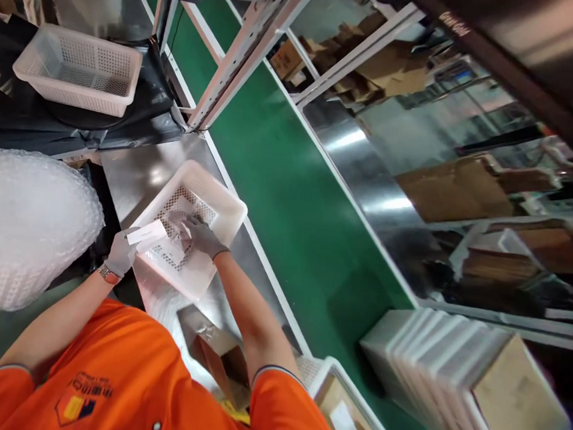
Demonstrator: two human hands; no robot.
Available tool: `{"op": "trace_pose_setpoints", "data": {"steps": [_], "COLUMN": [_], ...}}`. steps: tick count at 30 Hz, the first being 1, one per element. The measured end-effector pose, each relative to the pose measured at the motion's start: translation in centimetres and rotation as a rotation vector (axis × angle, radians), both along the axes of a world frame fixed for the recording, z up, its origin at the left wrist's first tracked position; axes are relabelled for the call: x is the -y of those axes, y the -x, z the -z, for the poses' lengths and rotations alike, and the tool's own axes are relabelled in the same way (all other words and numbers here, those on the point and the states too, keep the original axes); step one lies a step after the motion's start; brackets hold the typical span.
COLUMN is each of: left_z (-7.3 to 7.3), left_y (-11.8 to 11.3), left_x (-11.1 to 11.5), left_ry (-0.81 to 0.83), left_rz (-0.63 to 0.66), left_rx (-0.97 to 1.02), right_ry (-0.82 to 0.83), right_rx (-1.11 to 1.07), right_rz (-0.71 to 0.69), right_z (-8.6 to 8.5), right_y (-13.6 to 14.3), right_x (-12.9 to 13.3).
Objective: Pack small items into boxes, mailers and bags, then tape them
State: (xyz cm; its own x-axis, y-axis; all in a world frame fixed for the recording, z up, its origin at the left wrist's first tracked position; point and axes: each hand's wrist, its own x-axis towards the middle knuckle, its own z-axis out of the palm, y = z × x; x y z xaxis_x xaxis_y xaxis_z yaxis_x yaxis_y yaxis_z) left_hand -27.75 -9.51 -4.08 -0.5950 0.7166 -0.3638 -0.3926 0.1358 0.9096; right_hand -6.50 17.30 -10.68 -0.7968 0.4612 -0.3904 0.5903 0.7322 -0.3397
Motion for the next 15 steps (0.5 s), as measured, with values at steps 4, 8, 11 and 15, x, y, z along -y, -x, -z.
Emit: {"op": "trace_pose_setpoints", "data": {"steps": [4,8,11,15], "left_z": [0.5,1.1,1.6,1.7], "left_y": [0.0,-0.2,-0.3,-0.3], "left_x": [-0.1,-0.2,-0.3,-0.3], "left_ry": [-0.01,-0.044,-0.04,-0.041], "left_rz": [-0.023,-0.015,-0.027,-0.035], "left_rx": [0.031,0.077,0.104,0.119], "right_ry": [-0.034,-0.051,-0.061,-0.032], "right_rx": [-0.073,0.11,0.173,0.226], "right_rz": [0.272,0.332,0.349,0.331], "right_z": [-0.5,-0.8,-0.7,-0.5], "right_y": [0.5,1.3,1.6,1.8], "right_x": [-0.2,-0.2,0.0,0.3]}}
